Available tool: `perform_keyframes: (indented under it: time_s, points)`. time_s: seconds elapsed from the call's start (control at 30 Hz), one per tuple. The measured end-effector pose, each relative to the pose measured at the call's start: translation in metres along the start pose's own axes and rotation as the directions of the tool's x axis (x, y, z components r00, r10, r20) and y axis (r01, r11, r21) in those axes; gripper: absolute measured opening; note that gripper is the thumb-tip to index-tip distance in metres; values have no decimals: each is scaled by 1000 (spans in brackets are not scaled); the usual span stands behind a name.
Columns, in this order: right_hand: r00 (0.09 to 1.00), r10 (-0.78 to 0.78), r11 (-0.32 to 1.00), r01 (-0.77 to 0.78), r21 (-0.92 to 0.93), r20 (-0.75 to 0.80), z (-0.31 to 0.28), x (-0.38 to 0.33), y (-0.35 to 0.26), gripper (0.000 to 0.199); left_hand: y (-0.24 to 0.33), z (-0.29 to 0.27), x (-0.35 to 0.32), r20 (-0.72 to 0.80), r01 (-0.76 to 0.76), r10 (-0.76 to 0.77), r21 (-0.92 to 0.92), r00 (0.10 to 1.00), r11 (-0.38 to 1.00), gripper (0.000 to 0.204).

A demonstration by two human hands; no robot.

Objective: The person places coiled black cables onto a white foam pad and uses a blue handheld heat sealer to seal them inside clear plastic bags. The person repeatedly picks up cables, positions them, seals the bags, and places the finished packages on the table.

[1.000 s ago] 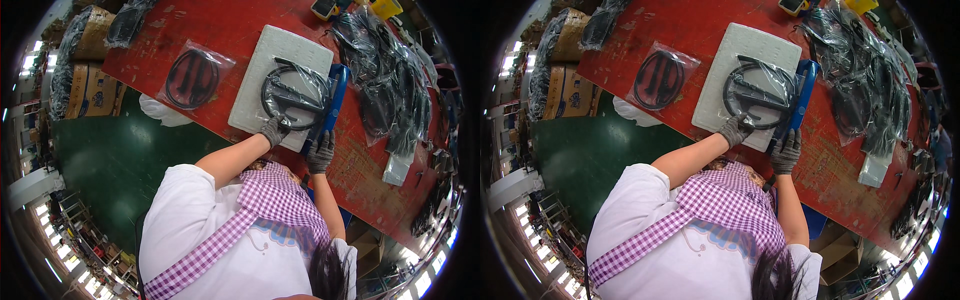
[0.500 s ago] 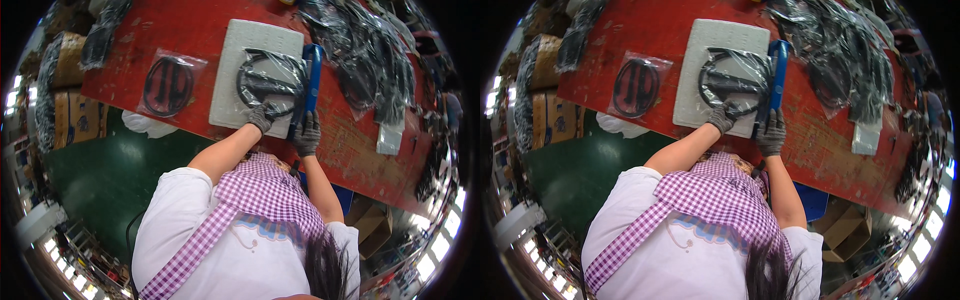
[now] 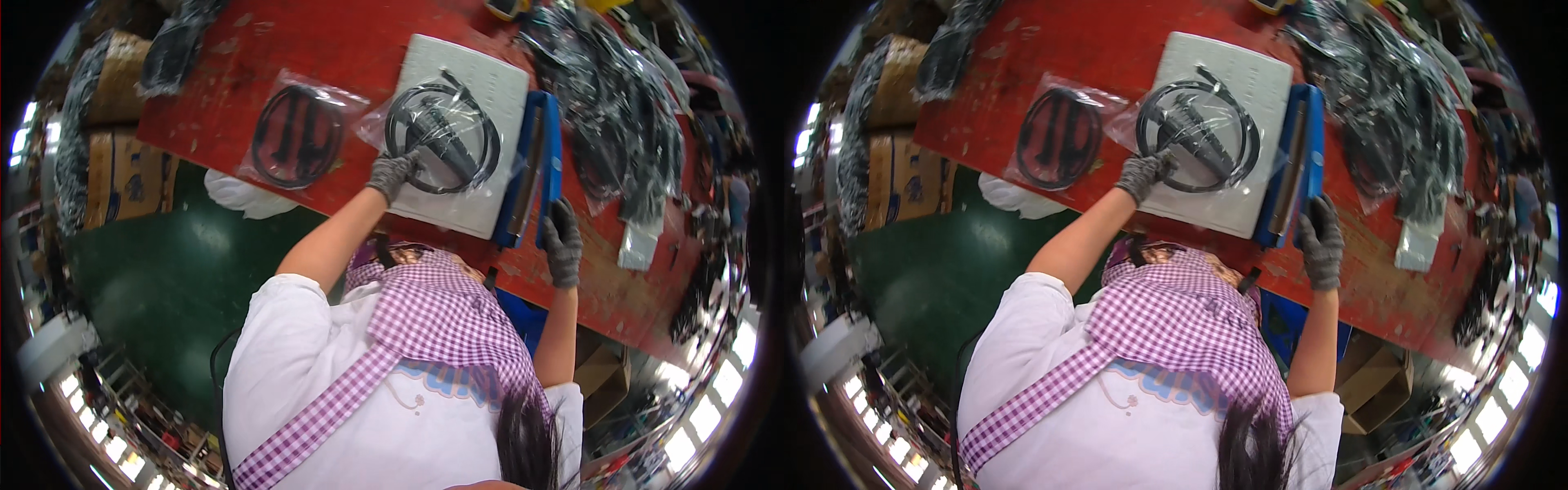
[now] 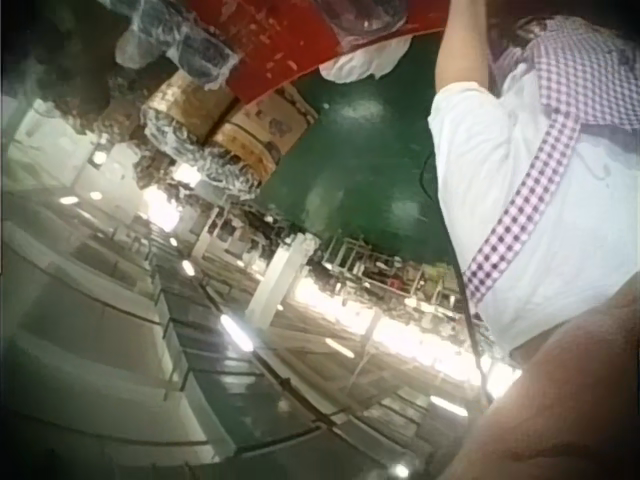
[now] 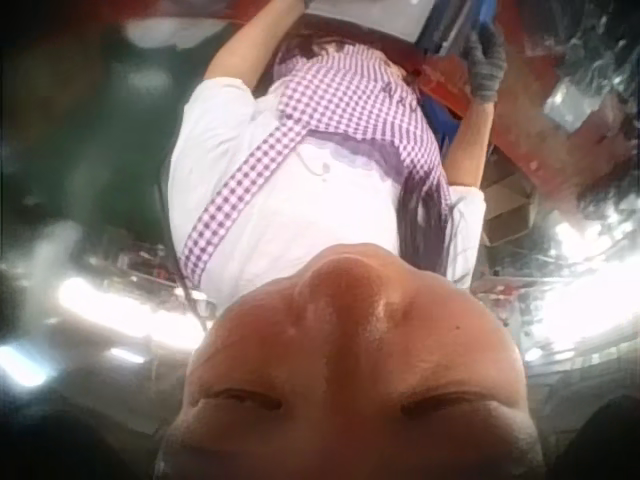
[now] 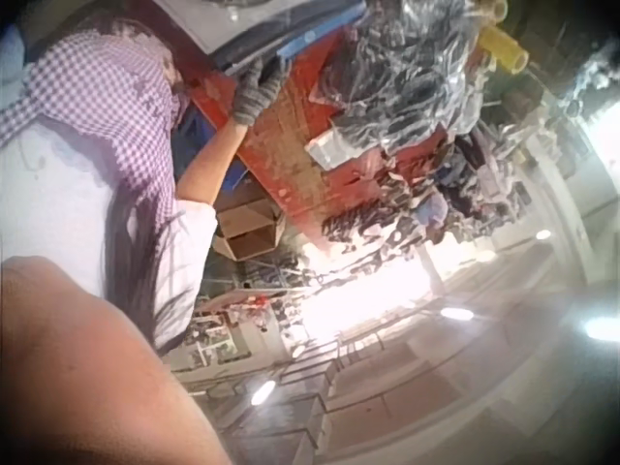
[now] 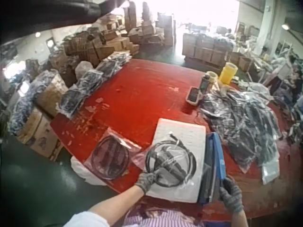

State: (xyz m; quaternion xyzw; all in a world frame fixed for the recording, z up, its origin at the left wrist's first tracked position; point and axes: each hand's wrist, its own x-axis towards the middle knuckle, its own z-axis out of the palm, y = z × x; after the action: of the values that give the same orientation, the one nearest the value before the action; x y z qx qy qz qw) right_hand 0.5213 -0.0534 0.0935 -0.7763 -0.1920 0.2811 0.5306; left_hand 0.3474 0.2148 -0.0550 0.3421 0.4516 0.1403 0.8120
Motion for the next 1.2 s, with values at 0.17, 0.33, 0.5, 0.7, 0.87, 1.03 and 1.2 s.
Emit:
perform_keyframes:
  time_s: [0.17, 0.33, 0.5, 0.7, 0.87, 1.03, 1.2]
  points:
    - [1000, 2, 996, -2, -84, 1, -8, 2, 32, 38, 156, -109, -30, 233, -56, -39, 388, 972, 920, 36]
    - [998, 53, 986, -50, -162, 19, 0, 5, 22, 39, 237, -250, 23, 363, -416, -281, 895, 889, -160, 29]
    - [996, 87, 978, -86, -192, -3, 3, 7, 21, 40, 206, -314, 85, -302, 307, 191, 952, 934, 5, 31]
    - [999, 39, 953, -40, -299, -7, 8, 7, 10, 39, 157, -366, 90, -307, 177, 355, 918, 883, 354, 44]
    - [998, 42, 987, -47, -156, -37, 6, 2, 15, 37, 125, -312, 53, -217, 33, 226, 787, 950, 616, 38]
    - [997, -56, 967, 42, -252, -53, -5, 6, 10, 41, 96, -248, 13, -404, 319, 560, 915, 723, 247, 56]
    - [989, 73, 989, -55, 137, -131, -18, 9, 38, 39, 87, -22, -15, 271, -73, 489, 920, 829, -386, 54]
